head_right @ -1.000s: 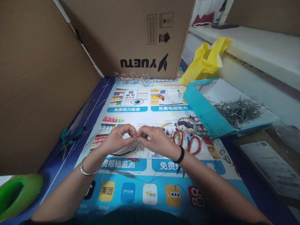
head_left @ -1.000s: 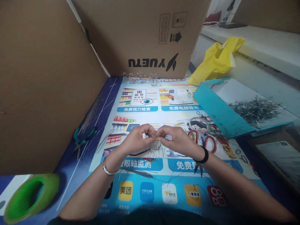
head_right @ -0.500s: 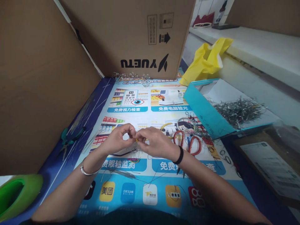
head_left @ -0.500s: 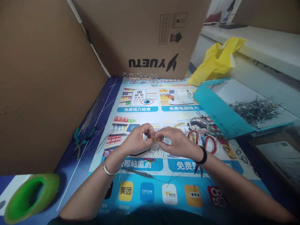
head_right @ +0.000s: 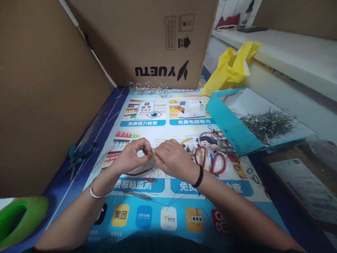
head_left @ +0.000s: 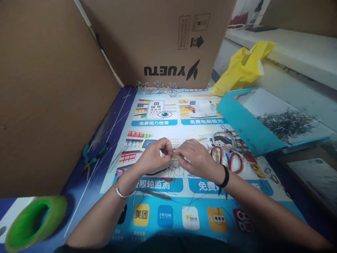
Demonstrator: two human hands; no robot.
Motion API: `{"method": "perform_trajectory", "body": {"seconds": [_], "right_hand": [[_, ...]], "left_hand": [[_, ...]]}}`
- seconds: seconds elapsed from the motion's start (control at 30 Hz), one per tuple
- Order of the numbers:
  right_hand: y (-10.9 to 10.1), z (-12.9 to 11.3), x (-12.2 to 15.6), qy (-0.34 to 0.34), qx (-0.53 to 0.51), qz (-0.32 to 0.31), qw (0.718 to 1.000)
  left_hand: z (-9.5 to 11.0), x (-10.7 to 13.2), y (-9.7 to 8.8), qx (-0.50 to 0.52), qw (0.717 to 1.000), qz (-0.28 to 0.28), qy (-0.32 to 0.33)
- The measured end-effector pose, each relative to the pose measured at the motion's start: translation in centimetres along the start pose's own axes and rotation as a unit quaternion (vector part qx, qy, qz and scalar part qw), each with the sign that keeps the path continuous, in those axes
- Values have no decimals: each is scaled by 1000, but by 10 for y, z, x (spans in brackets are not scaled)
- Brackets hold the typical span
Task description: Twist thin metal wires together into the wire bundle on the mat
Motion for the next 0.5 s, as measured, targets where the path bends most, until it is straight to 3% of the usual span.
{"method": "perform_trajectory", "body": {"seconds": [0.33,0.5], "right_hand": [[-5,-7,1,32,-65,14,997],[-4,-12,0,5,-56,-6,998]], "left_hand": [[10,6,-8,-53,997,62,14],[18,12,-6,-124,983,121,68]]}}
Point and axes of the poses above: each hand's wrist, its own x-axis away from the middle knuckle, its own y-axis out of the palm, z = x × y, the point moved 6 cm from there along -x, towards the middle knuckle, and after that the axes turned 7 degrees about -y, right-handed, at the moved point
